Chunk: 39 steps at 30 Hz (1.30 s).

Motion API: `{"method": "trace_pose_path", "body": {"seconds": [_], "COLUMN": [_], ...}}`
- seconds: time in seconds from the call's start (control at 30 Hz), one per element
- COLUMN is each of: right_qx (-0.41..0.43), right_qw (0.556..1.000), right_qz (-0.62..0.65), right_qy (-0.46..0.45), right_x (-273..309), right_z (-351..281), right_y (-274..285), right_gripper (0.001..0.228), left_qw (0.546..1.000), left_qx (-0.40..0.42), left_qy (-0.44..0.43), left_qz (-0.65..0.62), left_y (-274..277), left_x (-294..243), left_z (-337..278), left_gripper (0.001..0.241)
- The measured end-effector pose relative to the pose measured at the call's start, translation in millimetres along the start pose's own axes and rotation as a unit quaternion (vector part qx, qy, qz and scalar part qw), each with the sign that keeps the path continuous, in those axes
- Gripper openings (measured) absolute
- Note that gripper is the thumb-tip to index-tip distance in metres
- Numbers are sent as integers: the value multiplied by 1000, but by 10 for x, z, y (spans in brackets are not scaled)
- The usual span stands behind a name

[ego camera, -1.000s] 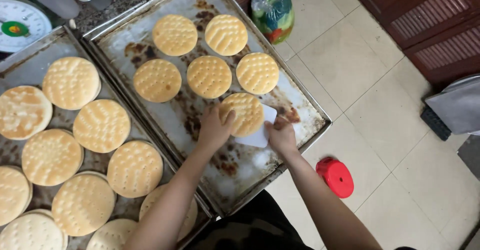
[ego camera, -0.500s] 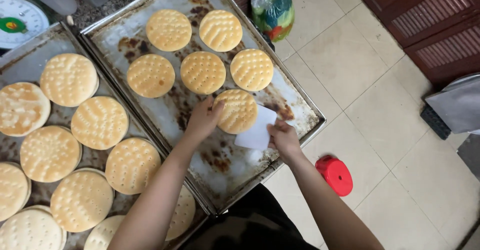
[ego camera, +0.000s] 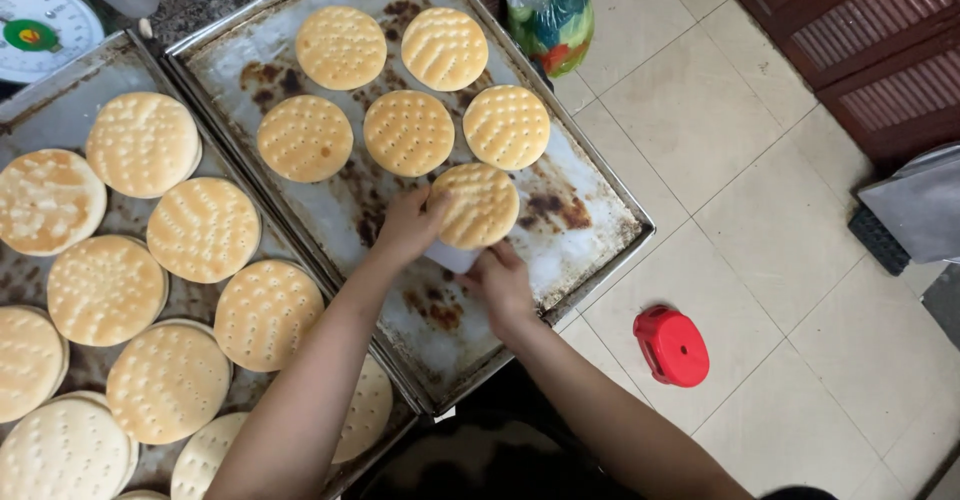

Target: The person is organizing flatbread or pizza bases on baking trays, stirring tomato sauce on a gas stove, and moving trays to a storage rack.

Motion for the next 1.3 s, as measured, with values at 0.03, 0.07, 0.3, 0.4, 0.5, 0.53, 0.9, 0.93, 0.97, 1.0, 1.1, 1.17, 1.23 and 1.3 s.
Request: {"method": "trace_pose_path", "body": {"seconds": [0.03, 0.07, 0.3, 0.4, 0.5, 0.53, 0.9, 0.93, 0.97, 1.0, 1.1, 1.17, 1.23, 1.3], "right_qx": [-4, -4, 33, 110, 141, 110, 250, 224, 240, 235, 243, 250, 208, 189], "right_qw": [1000, 1000, 997, 984, 929, 865, 946, 956, 953, 954, 951, 949, 955, 957], "right_qz": [1, 1, -29, -55, -232, -379, -143, -142, -145, -157, -168, -166, -179, -182], "right_qy": [-13, -13, 57, 129, 251, 309, 149, 124, 116, 98, 87, 97, 116, 125], "right_x": [48, 47, 86, -64, 126, 245, 503, 574, 709, 835, 1019, 1008, 931, 769], "right_z": [-58, -121, -74, 123, -202, -384, 211, 335, 301, 267, 170, 114, 66, -44], "right_y": [-212, -247, -453, -304, -376, -448, -84, -76, -209, -344, -685, -829, -908, -924], "right_gripper": [45, 45, 62, 58, 60, 61, 34, 32, 32, 34, 36, 35, 37, 37], "left_qw": [1000, 1000, 998, 998, 973, 951, 706, 646, 646, 662, 731, 769, 896, 911], "left_qx": [30, 31, 22, 35, 41, 40, 5, 13, -5, -33, -161, -249, -354, -343], "left_qy": [6, 6, 20, 21, 1, -6, -25, -90, -92, -87, -30, 25, 107, 187], "left_qz": [3, 3, 47, -41, -225, -305, -707, -758, -758, -744, -663, -588, -246, -134], "left_y": [84, 78, 18, 312, 572, 639, 1222, 1349, 1454, 1562, 1965, 2288, 2651, 2933], "left_x": [-88, -90, -57, -329, -505, -527, -122, -135, 0, 144, 667, 1127, 1666, 1867], "left_z": [-51, -64, -26, -254, -469, -522, -1242, -1353, -1395, -1451, -1579, -1586, -1527, -1461], "left_gripper": [72, 72, 81, 83, 84, 88, 95, 98, 98, 97, 90, 86, 98, 108]}}
Point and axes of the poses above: each hand's wrist, its own z-axis towards the middle knuckle, its own y-axis out of the back of the hand, x = y × z, the point moved 1 cm from there along z, towards the middle knuckle, and after that the axes turned 15 degrees about z, right-handed, at the moved point
